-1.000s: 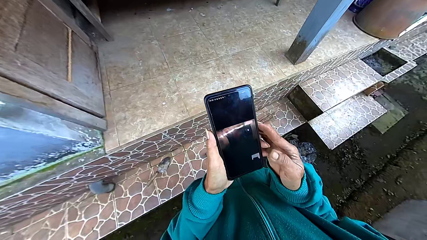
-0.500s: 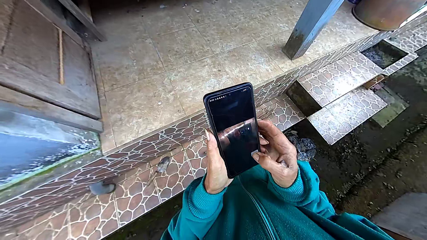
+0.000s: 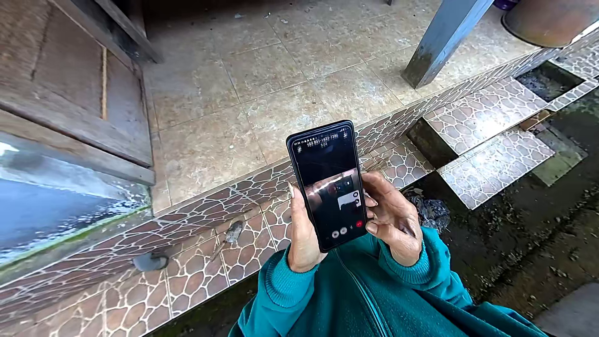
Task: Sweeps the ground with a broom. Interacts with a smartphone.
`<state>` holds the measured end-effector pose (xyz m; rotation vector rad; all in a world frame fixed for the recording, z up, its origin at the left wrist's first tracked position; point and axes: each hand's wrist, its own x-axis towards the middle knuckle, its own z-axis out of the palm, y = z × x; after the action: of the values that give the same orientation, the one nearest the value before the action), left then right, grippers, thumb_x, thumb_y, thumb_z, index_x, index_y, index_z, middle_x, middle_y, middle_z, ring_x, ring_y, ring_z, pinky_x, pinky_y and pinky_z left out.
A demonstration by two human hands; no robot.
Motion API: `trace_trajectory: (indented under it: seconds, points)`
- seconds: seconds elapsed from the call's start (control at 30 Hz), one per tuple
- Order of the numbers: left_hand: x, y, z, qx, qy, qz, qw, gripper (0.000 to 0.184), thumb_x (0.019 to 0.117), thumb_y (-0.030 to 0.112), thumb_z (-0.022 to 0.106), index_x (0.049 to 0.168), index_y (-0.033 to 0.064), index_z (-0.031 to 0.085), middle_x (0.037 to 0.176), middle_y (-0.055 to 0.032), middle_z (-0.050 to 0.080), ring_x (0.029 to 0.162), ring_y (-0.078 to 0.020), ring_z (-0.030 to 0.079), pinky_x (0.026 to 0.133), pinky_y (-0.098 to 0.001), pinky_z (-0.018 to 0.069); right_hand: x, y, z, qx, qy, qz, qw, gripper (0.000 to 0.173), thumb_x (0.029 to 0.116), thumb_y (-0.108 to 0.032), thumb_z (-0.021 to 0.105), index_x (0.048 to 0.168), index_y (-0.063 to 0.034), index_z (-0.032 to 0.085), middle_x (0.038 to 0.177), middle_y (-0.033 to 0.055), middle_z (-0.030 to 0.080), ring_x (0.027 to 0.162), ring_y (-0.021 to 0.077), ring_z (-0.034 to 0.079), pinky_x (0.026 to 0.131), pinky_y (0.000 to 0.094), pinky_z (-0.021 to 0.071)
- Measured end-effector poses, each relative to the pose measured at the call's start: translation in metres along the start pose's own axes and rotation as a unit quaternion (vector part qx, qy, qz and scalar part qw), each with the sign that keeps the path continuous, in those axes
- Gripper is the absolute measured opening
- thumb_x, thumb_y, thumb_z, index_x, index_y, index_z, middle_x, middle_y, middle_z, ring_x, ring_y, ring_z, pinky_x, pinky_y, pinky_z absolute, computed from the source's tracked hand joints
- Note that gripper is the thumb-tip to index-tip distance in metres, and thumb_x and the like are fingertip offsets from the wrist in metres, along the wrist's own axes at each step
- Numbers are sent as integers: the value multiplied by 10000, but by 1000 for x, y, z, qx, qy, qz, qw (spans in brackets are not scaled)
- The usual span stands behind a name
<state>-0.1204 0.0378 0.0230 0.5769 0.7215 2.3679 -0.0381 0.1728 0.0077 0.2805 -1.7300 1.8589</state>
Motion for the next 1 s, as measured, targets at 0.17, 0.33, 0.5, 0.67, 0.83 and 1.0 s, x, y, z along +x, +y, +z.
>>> trace_trajectory:
  seconds: [0.17,0.33,0.5,0.67,0.83,1.0]
  points:
    - [0,2,-1,-3,-3,-5,1000,660,950,714,410,1220,185,698,1146,-62,736,1095,-172,699,940,-382,582,2,0,3,4,1,-3,1000,572,918,-199,640,1443,-3,521,1328,61,622,1058,53,618,911,227,539]
    - [-1,3,-3,-6,-4,6,1000,651,960,694,413,1207,167,705,1142,-68,737,1101,-174,697,957,-376,573,1,2,5,5,8,0,1000,564,909,-191,641,1440,-32,542,1337,57,624,1102,79,624,949,258,543]
    - [-1,3,-6,-1,1,-4,1000,662,949,711,415,1214,173,696,1145,-65,733,1091,-172,698,950,-378,575,2,4,6,10,6,7,1000,539,922,-206,637,1429,-46,553,1321,42,632,1108,75,623,967,261,535]
    - [-1,3,-5,2,9,-1,1000,642,957,701,406,1220,193,698,1134,-43,739,1081,-148,700,941,-355,579,2,7,6,32,7,2,999,550,925,-223,640,1448,-76,555,1339,25,621,1100,59,610,939,234,527]
    - [-1,2,-7,-10,-5,-4,1000,654,968,692,397,1219,171,701,1138,-65,735,1080,-170,701,940,-368,579,2,7,4,26,-1,6,1000,563,918,-238,639,1446,-67,545,1330,19,614,1087,50,605,932,230,526]
    - [-1,1,-6,-21,10,-10,1000,640,963,690,416,1205,174,707,1131,-69,738,1081,-177,703,944,-382,578,2,7,3,23,3,8,1000,567,921,-237,642,1454,-73,542,1339,22,620,1101,56,613,944,237,530]
